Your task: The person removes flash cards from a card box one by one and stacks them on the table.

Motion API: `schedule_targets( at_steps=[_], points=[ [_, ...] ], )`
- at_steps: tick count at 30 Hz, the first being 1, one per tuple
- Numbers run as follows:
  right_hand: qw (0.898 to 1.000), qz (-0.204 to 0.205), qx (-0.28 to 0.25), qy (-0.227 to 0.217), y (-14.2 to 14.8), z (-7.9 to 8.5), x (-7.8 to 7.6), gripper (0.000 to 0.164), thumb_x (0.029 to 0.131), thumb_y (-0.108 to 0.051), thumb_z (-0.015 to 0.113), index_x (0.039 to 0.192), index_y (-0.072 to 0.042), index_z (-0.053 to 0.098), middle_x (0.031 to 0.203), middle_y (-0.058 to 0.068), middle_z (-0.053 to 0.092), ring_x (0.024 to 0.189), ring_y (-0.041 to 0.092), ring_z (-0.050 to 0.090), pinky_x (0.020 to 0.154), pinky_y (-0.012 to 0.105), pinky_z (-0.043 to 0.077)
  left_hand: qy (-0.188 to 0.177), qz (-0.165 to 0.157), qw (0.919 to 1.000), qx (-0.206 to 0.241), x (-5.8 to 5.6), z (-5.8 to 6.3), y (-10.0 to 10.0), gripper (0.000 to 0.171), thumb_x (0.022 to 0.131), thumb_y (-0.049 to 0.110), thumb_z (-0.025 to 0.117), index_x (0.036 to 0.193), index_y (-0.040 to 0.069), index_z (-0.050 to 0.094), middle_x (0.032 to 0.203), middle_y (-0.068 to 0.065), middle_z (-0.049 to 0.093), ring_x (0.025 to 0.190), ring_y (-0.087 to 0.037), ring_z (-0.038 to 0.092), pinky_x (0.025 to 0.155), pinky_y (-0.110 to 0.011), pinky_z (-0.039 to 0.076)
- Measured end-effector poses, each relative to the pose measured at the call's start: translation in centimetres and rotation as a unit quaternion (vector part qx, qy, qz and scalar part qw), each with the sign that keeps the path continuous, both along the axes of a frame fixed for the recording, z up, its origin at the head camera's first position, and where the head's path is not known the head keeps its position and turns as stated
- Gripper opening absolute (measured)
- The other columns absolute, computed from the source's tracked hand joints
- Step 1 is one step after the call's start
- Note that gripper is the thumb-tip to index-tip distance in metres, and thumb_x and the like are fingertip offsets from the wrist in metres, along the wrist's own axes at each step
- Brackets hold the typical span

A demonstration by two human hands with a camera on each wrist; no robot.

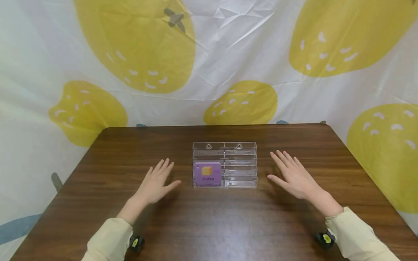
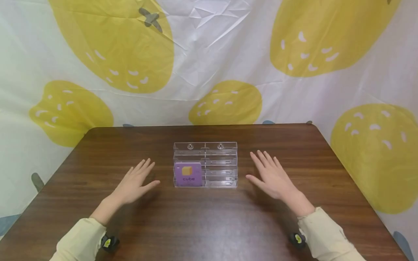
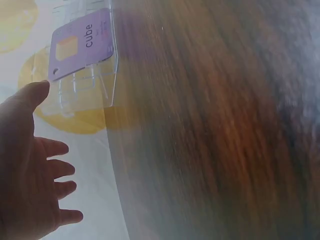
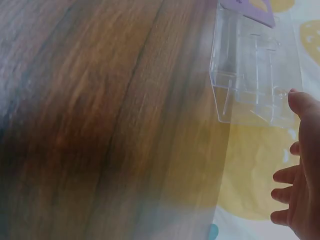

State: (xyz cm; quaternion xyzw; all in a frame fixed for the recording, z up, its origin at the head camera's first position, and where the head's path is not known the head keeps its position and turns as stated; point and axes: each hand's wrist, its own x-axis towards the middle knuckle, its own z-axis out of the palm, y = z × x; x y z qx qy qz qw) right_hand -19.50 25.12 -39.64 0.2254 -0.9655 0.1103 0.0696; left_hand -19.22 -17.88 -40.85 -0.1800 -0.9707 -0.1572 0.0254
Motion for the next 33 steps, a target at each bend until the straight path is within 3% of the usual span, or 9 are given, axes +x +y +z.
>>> schedule_targets(
  at_steps=[4, 12, 17, 24, 30, 33],
  points=[
    [1.000, 0.015, -0.011, 0.004, -0.3, -0.1, -0.1, 0.072, 0.089, -0.046, 0.049, 0.142, -0.004, 0.023, 0.144, 0.023, 0.025, 0.132, 0.041, 0.020, 0.102, 0.058, 0.018, -0.001, -0.008, 0.9998, 0.016, 0.2, 0.2, 0.3, 0.072, 0.088, 0.051, 0.048, 0.140, 0.004, 0.031, 0.147, -0.016, 0.020, 0.135, -0.031, 0.017, 0.107, -0.053, 0.015],
    [0.995, 0.065, -0.050, 0.056, -1.3, -0.3, -0.5, 0.070, 0.087, -0.037, 0.058, 0.140, -0.002, 0.029, 0.139, 0.023, 0.033, 0.126, 0.038, 0.032, 0.099, 0.052, 0.029, -0.010, -0.021, 0.9991, 0.035, 0.3, 0.2, 1.1, 0.071, 0.087, 0.050, 0.050, 0.139, 0.005, 0.033, 0.146, -0.016, 0.024, 0.135, -0.030, 0.018, 0.107, -0.051, 0.016],
    [0.993, 0.067, -0.093, 0.040, -1.7, -0.6, -0.8, 0.072, 0.084, -0.033, 0.064, 0.140, -0.005, 0.029, 0.138, 0.020, 0.035, 0.125, 0.036, 0.034, 0.099, 0.051, 0.031, -0.008, -0.031, 0.9987, 0.040, 0.3, 0.0, 1.4, 0.072, 0.087, 0.052, 0.050, 0.139, 0.005, 0.033, 0.146, -0.016, 0.025, 0.135, -0.031, 0.020, 0.107, -0.051, 0.018],
    [0.980, 0.081, -0.179, 0.037, -2.6, -1.1, -1.1, 0.075, 0.073, -0.019, 0.076, 0.134, -0.003, 0.036, 0.130, 0.017, 0.044, 0.119, 0.032, 0.039, 0.095, 0.049, 0.035, -0.006, -0.044, 0.9977, 0.050, 0.2, 0.2, 2.0, 0.071, 0.086, 0.049, 0.053, 0.138, 0.005, 0.035, 0.145, -0.015, 0.028, 0.134, -0.030, 0.022, 0.106, -0.050, 0.020],
    [0.969, 0.095, -0.213, 0.079, -3.0, -1.8, -1.5, 0.073, 0.065, -0.010, 0.081, 0.126, 0.003, 0.043, 0.117, 0.018, 0.050, 0.108, 0.030, 0.046, 0.089, 0.042, 0.039, -0.003, -0.054, 0.9971, 0.053, 0.1, 0.0, 2.6, 0.071, 0.084, 0.047, 0.057, 0.138, 0.006, 0.036, 0.144, -0.014, 0.030, 0.133, -0.031, 0.024, 0.106, -0.051, 0.021],
    [0.968, 0.095, -0.221, 0.072, -3.1, -2.0, -1.6, 0.071, 0.064, -0.008, 0.081, 0.124, 0.004, 0.044, 0.114, 0.018, 0.051, 0.106, 0.028, 0.047, 0.087, 0.042, 0.039, 0.000, -0.053, 0.9971, 0.054, 0.1, 0.0, 2.9, 0.071, 0.083, 0.046, 0.060, 0.137, 0.005, 0.038, 0.143, -0.014, 0.031, 0.133, -0.030, 0.025, 0.105, -0.050, 0.023]
  ],
)
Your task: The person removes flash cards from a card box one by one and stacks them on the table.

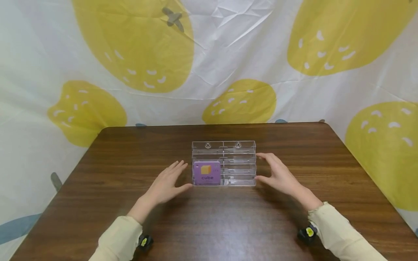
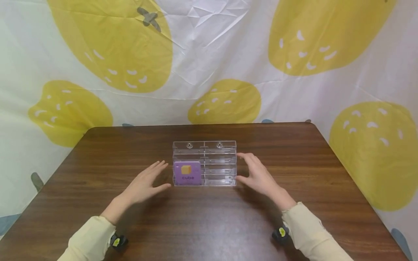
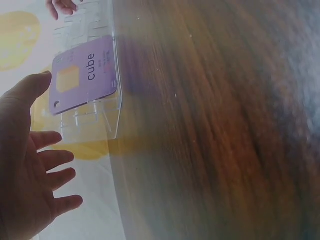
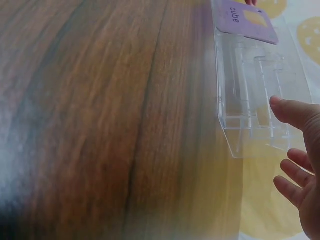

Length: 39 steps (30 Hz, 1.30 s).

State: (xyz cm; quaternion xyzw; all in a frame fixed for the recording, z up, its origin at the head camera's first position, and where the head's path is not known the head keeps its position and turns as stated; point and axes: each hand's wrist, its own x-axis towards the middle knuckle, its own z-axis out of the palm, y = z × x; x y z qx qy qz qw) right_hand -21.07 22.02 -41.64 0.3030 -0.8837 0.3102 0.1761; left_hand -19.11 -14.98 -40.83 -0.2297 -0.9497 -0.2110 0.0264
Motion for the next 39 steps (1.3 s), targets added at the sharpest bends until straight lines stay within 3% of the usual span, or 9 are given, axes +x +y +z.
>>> schedule_targets(
  at_steps=[11, 18, 29, 39],
  points=[
    [0.999, -0.002, 0.033, -0.030, -0.7, -0.5, -0.2, 0.072, 0.064, -0.007, 0.081, 0.124, 0.002, 0.045, 0.114, 0.013, 0.050, 0.107, 0.027, 0.047, 0.088, 0.044, 0.042, 0.060, -0.003, 0.9982, -0.004, -0.3, 0.4, 1.5, 0.074, 0.078, 0.044, 0.067, 0.133, 0.002, 0.041, 0.137, -0.016, 0.041, 0.126, -0.031, 0.037, 0.102, -0.045, 0.031],
    [0.998, -0.003, 0.057, -0.024, -0.9, -0.5, -0.3, 0.077, 0.064, -0.007, 0.081, 0.130, -0.001, 0.041, 0.113, 0.013, 0.049, 0.106, 0.028, 0.046, 0.088, 0.046, 0.042, 0.090, 0.026, 0.9955, 0.012, -0.9, 0.6, 2.5, 0.057, 0.080, 0.033, 0.067, 0.127, 0.006, 0.048, 0.126, -0.011, 0.052, 0.113, -0.027, 0.050, 0.088, -0.045, 0.045],
    [0.996, -0.002, 0.073, -0.046, -0.9, 0.0, -0.3, 0.076, 0.067, -0.011, 0.079, 0.131, -0.003, 0.039, 0.117, 0.013, 0.048, 0.109, 0.028, 0.044, 0.090, 0.045, 0.039, 0.149, 0.042, 0.9879, 0.001, -1.5, 0.4, 3.1, 0.052, 0.077, 0.030, 0.071, 0.120, 0.006, 0.054, 0.108, -0.010, 0.057, 0.091, -0.025, 0.055, 0.067, -0.036, 0.050],
    [0.996, -0.002, 0.075, -0.048, -0.9, -0.2, -0.3, 0.077, 0.068, -0.011, 0.079, 0.132, -0.002, 0.038, 0.120, 0.014, 0.048, 0.112, 0.028, 0.043, 0.093, 0.046, 0.038, 0.143, 0.052, 0.9884, -0.003, -1.7, 0.3, 3.3, 0.054, 0.075, 0.031, 0.073, 0.119, 0.006, 0.055, 0.108, -0.009, 0.057, 0.093, -0.024, 0.055, 0.066, -0.036, 0.051]
  ],
)
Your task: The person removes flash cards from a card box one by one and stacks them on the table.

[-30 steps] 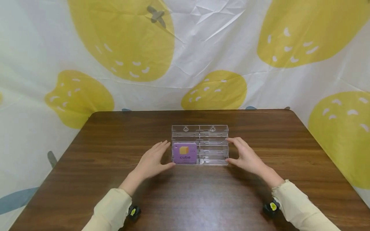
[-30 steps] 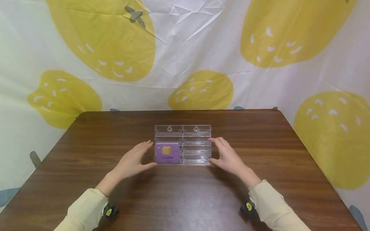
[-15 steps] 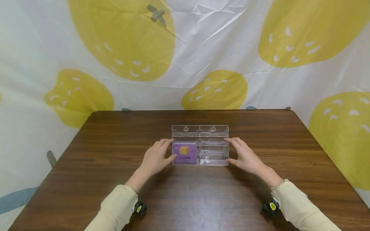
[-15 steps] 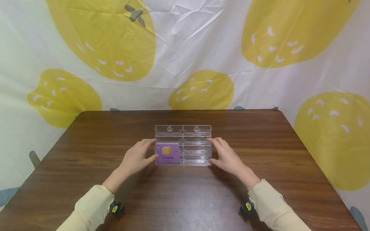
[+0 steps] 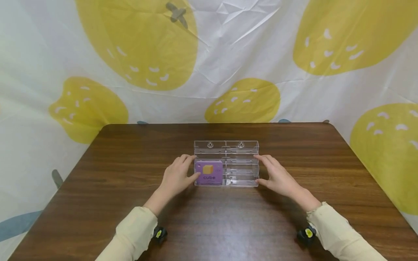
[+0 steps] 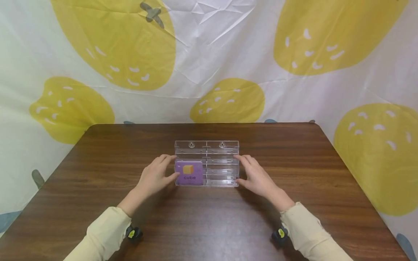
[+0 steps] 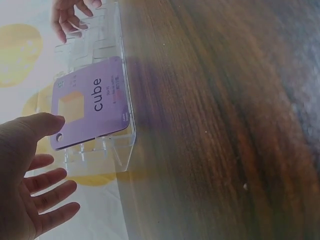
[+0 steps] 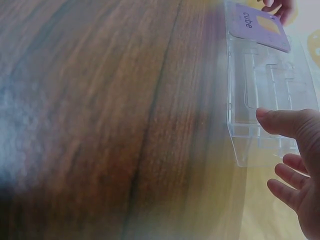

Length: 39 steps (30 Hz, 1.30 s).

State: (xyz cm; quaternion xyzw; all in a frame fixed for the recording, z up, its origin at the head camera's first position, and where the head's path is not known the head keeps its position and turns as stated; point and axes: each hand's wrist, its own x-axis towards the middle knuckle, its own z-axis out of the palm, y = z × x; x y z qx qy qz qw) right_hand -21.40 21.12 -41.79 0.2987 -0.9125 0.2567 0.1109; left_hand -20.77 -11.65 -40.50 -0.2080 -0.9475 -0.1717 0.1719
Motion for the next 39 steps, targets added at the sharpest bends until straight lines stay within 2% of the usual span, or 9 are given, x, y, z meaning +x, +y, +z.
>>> schedule_targets(
  at_steps=[7, 13, 22, 26, 35, 39],
  points=[
    [1.000, -0.001, 0.004, -0.002, 0.0, 0.0, 0.0, 0.077, 0.069, -0.012, 0.078, 0.133, -0.003, 0.037, 0.120, 0.013, 0.048, 0.112, 0.028, 0.044, 0.092, 0.045, 0.039, -0.017, -0.008, 0.9998, 0.004, -0.1, -0.1, 0.2, 0.056, 0.074, 0.030, 0.075, 0.121, 0.007, 0.054, 0.103, -0.007, 0.054, 0.089, -0.021, 0.052, 0.064, -0.032, 0.049],
    [1.000, -0.004, 0.005, -0.005, -0.1, 0.2, 0.0, 0.076, 0.069, -0.012, 0.078, 0.133, -0.004, 0.037, 0.120, 0.014, 0.047, 0.112, 0.028, 0.043, 0.092, 0.045, 0.039, -0.007, -0.010, 0.9998, 0.019, -0.3, -0.3, 0.4, 0.051, 0.071, 0.029, 0.077, 0.114, 0.008, 0.056, 0.097, -0.005, 0.053, 0.087, -0.019, 0.051, 0.062, -0.030, 0.048],
    [1.000, -0.011, 0.004, -0.019, -0.1, 0.2, 0.1, 0.076, 0.070, -0.013, 0.078, 0.133, -0.004, 0.037, 0.120, 0.013, 0.048, 0.112, 0.029, 0.043, 0.092, 0.046, 0.039, -0.015, -0.007, 0.9971, 0.075, -0.9, -0.6, 0.5, 0.034, 0.073, 0.022, 0.076, 0.100, 0.010, 0.060, 0.090, -0.004, 0.060, 0.081, -0.017, 0.052, 0.064, -0.031, 0.047],
    [1.000, -0.013, 0.004, -0.018, 0.0, 0.1, 0.2, 0.076, 0.070, -0.013, 0.078, 0.133, -0.005, 0.037, 0.120, 0.013, 0.048, 0.112, 0.029, 0.044, 0.091, 0.046, 0.040, -0.017, -0.007, 0.9954, 0.094, -1.2, -0.7, 0.4, 0.034, 0.071, 0.021, 0.077, 0.097, 0.010, 0.059, 0.086, -0.002, 0.060, 0.079, -0.017, 0.053, 0.064, -0.030, 0.046],
    [1.000, -0.013, -0.001, -0.017, 0.0, -0.1, 0.1, 0.076, 0.069, -0.012, 0.078, 0.133, -0.005, 0.037, 0.121, 0.013, 0.048, 0.112, 0.029, 0.044, 0.092, 0.046, 0.039, -0.048, -0.007, 0.9902, 0.131, -1.5, -0.9, 0.4, 0.033, 0.070, 0.022, 0.078, 0.093, 0.009, 0.058, 0.085, -0.002, 0.060, 0.079, -0.015, 0.056, 0.069, -0.029, 0.049],
    [1.000, -0.013, -0.003, -0.016, -0.1, -0.1, 0.1, 0.076, 0.069, -0.012, 0.078, 0.132, -0.005, 0.037, 0.121, 0.013, 0.048, 0.112, 0.028, 0.043, 0.092, 0.045, 0.038, -0.045, -0.011, 0.9896, 0.136, -1.8, -0.9, 0.4, 0.032, 0.069, 0.022, 0.079, 0.090, 0.009, 0.059, 0.082, -0.001, 0.059, 0.076, -0.014, 0.056, 0.068, -0.029, 0.049]
  ],
)
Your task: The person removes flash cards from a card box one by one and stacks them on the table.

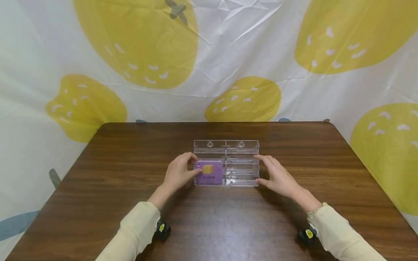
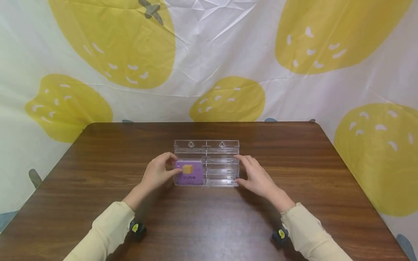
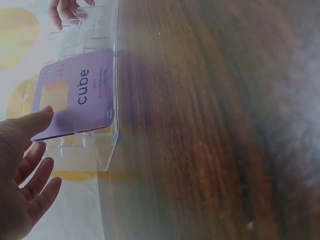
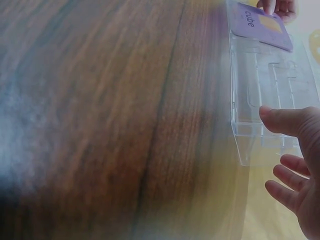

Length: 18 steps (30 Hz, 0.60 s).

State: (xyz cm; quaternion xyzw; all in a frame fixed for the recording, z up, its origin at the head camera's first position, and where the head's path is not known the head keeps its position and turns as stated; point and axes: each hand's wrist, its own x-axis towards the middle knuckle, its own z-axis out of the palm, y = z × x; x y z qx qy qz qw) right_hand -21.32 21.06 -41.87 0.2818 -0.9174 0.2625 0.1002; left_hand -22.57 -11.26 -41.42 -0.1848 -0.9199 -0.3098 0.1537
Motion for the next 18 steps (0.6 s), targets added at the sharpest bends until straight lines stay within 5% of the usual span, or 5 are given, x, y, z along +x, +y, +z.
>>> schedule_targets(
  at_steps=[18],
  points=[
    [1.000, -0.004, 0.001, -0.003, 0.06, -0.02, 0.08, 0.075, 0.070, -0.013, 0.077, 0.133, -0.005, 0.036, 0.121, 0.013, 0.048, 0.113, 0.029, 0.043, 0.093, 0.046, 0.038, -0.006, -0.021, 0.9987, 0.045, -0.97, -0.26, 0.04, 0.027, 0.066, 0.018, 0.081, 0.079, 0.009, 0.060, 0.071, 0.000, 0.059, 0.064, -0.010, 0.053, 0.059, -0.024, 0.047]
  ],
)
